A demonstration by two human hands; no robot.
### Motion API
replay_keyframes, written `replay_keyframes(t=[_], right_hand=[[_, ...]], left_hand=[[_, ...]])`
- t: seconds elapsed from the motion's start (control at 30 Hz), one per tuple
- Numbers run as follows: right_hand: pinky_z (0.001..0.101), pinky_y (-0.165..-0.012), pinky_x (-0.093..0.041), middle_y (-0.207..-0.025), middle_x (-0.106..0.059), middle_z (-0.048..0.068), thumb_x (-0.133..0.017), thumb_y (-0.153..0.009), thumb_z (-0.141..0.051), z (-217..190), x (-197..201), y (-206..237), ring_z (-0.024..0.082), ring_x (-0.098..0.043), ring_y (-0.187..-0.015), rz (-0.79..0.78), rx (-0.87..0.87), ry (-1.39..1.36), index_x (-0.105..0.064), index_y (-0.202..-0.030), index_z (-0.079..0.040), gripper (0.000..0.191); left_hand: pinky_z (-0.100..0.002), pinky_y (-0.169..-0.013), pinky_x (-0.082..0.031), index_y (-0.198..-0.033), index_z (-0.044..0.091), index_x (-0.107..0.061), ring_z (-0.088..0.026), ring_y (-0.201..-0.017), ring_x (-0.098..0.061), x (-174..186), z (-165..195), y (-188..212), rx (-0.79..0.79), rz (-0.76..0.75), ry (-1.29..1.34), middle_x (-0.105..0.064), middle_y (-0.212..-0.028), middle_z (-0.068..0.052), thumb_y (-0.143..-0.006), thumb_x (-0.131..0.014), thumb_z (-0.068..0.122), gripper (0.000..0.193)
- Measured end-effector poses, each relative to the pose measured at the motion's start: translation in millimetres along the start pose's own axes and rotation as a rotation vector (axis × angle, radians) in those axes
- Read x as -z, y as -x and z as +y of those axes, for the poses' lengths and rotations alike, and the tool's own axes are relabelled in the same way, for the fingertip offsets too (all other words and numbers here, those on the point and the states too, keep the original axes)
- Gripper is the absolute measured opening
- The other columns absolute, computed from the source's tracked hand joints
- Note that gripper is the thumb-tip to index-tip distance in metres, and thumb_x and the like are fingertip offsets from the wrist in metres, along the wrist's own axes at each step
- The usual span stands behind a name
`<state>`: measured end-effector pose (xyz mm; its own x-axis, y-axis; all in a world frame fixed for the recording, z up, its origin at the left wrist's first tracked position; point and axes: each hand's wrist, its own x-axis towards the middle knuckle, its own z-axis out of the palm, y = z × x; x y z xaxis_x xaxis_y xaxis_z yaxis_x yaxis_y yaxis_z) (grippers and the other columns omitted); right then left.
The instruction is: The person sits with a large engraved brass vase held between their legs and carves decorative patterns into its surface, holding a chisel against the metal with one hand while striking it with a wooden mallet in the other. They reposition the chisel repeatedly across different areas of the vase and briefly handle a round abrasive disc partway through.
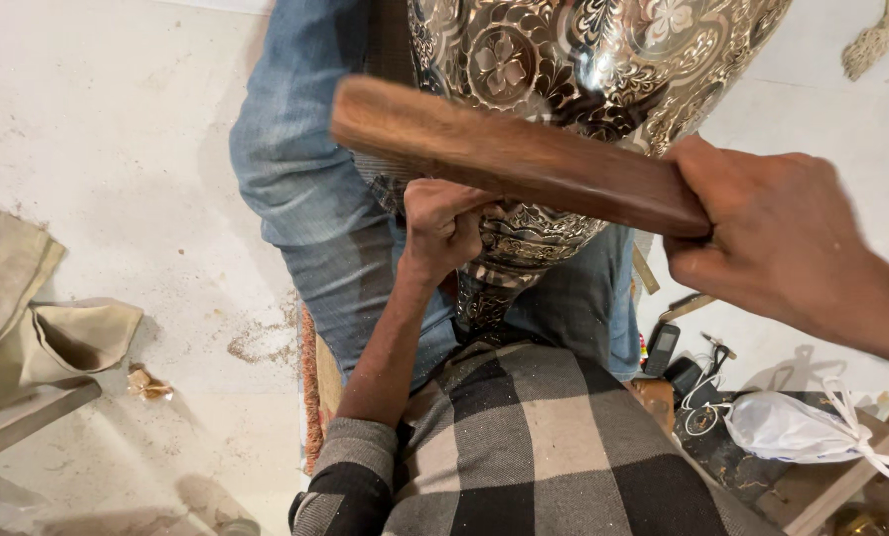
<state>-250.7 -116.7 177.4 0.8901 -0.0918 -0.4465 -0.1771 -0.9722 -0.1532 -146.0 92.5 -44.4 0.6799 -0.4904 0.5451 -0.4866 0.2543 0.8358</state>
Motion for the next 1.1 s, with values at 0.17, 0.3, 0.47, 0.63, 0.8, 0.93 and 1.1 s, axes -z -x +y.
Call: replay_keyframes(t=[0.17,0.3,0.47,0.63,0.8,0.93,1.1], right_hand=[[0.0379,-0.051,-0.050,-0.069,-0.066,0.007,-0.072,-0.077,-0.019,5,-3,4,0.024,-0.063,-0.052,-0.093,-0.067,0.160,-0.055,-0.098,-0.008,0.029],[0.0407,-0.049,-0.049,-0.068,-0.065,0.012,-0.074,-0.073,-0.017,11,-13,6,0.027,-0.061,-0.051,0.097,0.035,-0.033,-0.055,-0.096,-0.003,0.033],[0.0351,-0.047,-0.051,-0.071,-0.066,0.005,-0.074,-0.083,-0.026,20,-13,12,0.019,-0.063,-0.052,-0.104,-0.108,0.271,-0.058,-0.099,-0.010,0.028],[0.0344,-0.052,-0.048,-0.072,-0.063,0.006,-0.075,-0.079,-0.022,11,-4,10,0.017,-0.063,-0.057,0.308,0.092,-0.377,-0.059,-0.100,-0.004,0.033],[0.0367,-0.051,-0.049,-0.069,-0.065,0.008,-0.076,-0.073,-0.018,6,6,6,0.021,-0.062,-0.055,0.074,-0.040,0.040,-0.063,-0.103,-0.005,0.035],[0.0377,-0.053,-0.046,-0.071,-0.061,0.010,-0.072,-0.088,-0.024,1,-3,8,0.021,-0.057,-0.062,0.361,0.043,-0.375,-0.054,-0.085,-0.004,0.027],[0.0316,-0.049,-0.049,-0.063,-0.067,0.003,-0.083,-0.078,-0.016,6,-19,11,0.017,-0.064,-0.049,-0.139,-0.213,0.030,-0.063,-0.106,-0.008,0.036]], left_hand=[[-0.031,-0.066,-0.062,-0.094,0.002,-0.076,-0.017,-0.071,-0.077,-2,-4,4,0.013,0.005,0.001,-0.076,-0.080,-0.008,-0.076,-0.053,-0.016,0.034],[-0.028,-0.067,-0.066,-0.100,-0.002,-0.076,-0.016,-0.070,-0.077,-5,-5,1,0.002,-0.002,0.113,-0.078,-0.085,-0.009,-0.084,-0.051,-0.021,0.035],[-0.028,-0.072,-0.067,-0.102,0.000,-0.074,-0.019,-0.080,-0.079,-6,-1,-3,0.029,0.000,0.087,-0.078,-0.092,-0.012,-0.081,-0.050,-0.020,0.038],[-0.029,-0.075,-0.067,-0.111,-0.001,-0.073,-0.018,-0.085,-0.080,-5,6,-8,0.085,-0.012,0.105,-0.079,-0.102,-0.014,-0.081,-0.053,-0.020,0.041],[-0.029,-0.078,-0.065,-0.116,0.000,-0.072,-0.023,-0.093,-0.080,-4,12,-9,0.082,-0.028,0.124,-0.077,-0.109,-0.013,-0.087,-0.050,-0.023,0.043],[-0.030,-0.077,-0.065,-0.115,-0.001,-0.072,-0.022,-0.091,-0.080,-4,10,-7,0.134,-0.065,0.105,-0.077,-0.108,-0.016,-0.083,-0.053,-0.022,0.044],[-0.028,-0.077,-0.069,-0.116,-0.001,-0.071,-0.018,-0.087,-0.082,-6,9,-5,0.220,0.034,0.210,-0.080,-0.099,-0.015,-0.082,-0.051,-0.023,0.045]])
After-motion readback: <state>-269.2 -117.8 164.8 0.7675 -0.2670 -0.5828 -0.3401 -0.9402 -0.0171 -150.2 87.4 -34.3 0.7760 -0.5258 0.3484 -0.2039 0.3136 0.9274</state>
